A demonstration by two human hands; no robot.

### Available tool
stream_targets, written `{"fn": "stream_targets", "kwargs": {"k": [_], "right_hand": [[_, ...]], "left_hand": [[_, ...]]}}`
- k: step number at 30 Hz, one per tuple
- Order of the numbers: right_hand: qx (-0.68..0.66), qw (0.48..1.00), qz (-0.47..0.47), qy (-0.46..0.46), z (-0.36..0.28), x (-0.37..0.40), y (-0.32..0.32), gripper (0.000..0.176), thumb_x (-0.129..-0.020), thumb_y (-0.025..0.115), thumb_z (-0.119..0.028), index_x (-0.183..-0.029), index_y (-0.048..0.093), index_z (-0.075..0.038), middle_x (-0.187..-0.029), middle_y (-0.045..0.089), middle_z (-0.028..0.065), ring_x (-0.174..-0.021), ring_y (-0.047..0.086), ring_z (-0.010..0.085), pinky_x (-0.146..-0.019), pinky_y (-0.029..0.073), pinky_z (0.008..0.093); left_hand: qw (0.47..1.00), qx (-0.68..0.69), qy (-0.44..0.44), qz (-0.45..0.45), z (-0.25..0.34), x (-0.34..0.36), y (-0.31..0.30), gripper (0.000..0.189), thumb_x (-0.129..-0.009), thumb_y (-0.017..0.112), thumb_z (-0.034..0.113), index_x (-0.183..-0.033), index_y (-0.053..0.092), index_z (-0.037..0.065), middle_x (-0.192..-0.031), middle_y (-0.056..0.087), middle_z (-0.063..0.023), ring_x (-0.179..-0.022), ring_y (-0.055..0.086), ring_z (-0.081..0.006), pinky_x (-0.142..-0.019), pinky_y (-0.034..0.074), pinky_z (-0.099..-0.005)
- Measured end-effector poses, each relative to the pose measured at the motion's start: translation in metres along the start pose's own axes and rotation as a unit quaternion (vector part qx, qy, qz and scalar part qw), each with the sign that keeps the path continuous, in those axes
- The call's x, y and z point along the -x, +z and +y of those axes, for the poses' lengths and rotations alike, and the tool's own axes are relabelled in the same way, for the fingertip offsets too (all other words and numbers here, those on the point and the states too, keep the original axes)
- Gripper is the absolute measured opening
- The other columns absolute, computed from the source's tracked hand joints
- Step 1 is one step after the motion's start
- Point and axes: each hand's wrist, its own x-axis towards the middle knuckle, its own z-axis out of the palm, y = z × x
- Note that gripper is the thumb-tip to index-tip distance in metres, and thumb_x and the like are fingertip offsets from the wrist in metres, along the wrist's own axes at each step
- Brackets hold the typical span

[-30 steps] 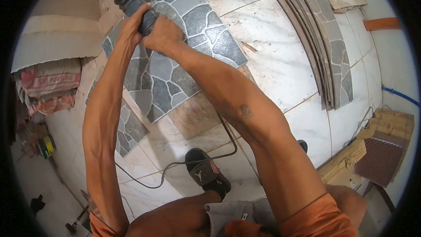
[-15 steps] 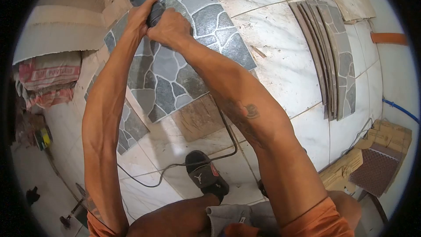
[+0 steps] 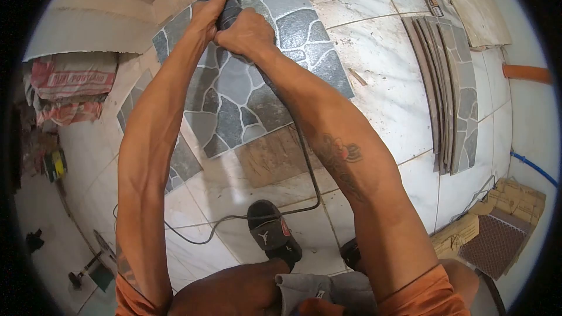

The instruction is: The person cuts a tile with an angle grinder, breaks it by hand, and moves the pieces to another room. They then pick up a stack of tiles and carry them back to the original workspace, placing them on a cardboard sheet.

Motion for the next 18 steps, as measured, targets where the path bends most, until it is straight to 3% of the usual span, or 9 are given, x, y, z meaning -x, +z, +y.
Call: {"fn": "stream_targets", "kwargs": {"k": [3,9,18], "right_hand": [[-0.004,1.000,0.003,0.000,0.001,-0.001,0.001,0.072,-0.064,0.076,-0.047,-0.105,0.063,0.012,-0.106,0.067,0.0300,-0.102,0.067,0.0406,-0.087,0.054,0.0433],[-0.006,1.000,0.000,-0.006,0.002,-0.002,0.002,0.070,-0.065,0.076,-0.045,-0.104,0.064,0.012,-0.105,0.067,0.0306,-0.102,0.067,0.0409,-0.087,0.054,0.0437],[-0.011,1.000,-0.012,-0.006,0.003,-0.003,0.001,0.066,-0.065,0.075,-0.041,-0.103,0.064,0.012,-0.105,0.067,0.0306,-0.102,0.068,0.0404,-0.086,0.054,0.0433]], "left_hand": [[1.000,-0.002,-0.003,0.015,0.001,0.002,0.002,0.042,-0.069,0.080,0.019,-0.090,0.065,-0.015,-0.085,0.068,-0.0156,-0.066,0.067,-0.0201,-0.054,0.055,-0.0352],[1.000,0.017,0.007,0.001,0.005,0.010,0.002,0.039,-0.071,0.079,0.017,-0.089,0.064,-0.015,-0.084,0.067,-0.0152,-0.065,0.067,-0.0204,-0.054,0.055,-0.0344],[1.000,-0.002,-0.004,-0.004,0.003,0.005,0.000,0.044,-0.073,0.081,0.020,-0.096,0.063,-0.014,-0.087,0.067,-0.0144,-0.068,0.067,-0.0213,-0.060,0.056,-0.0340]]}}
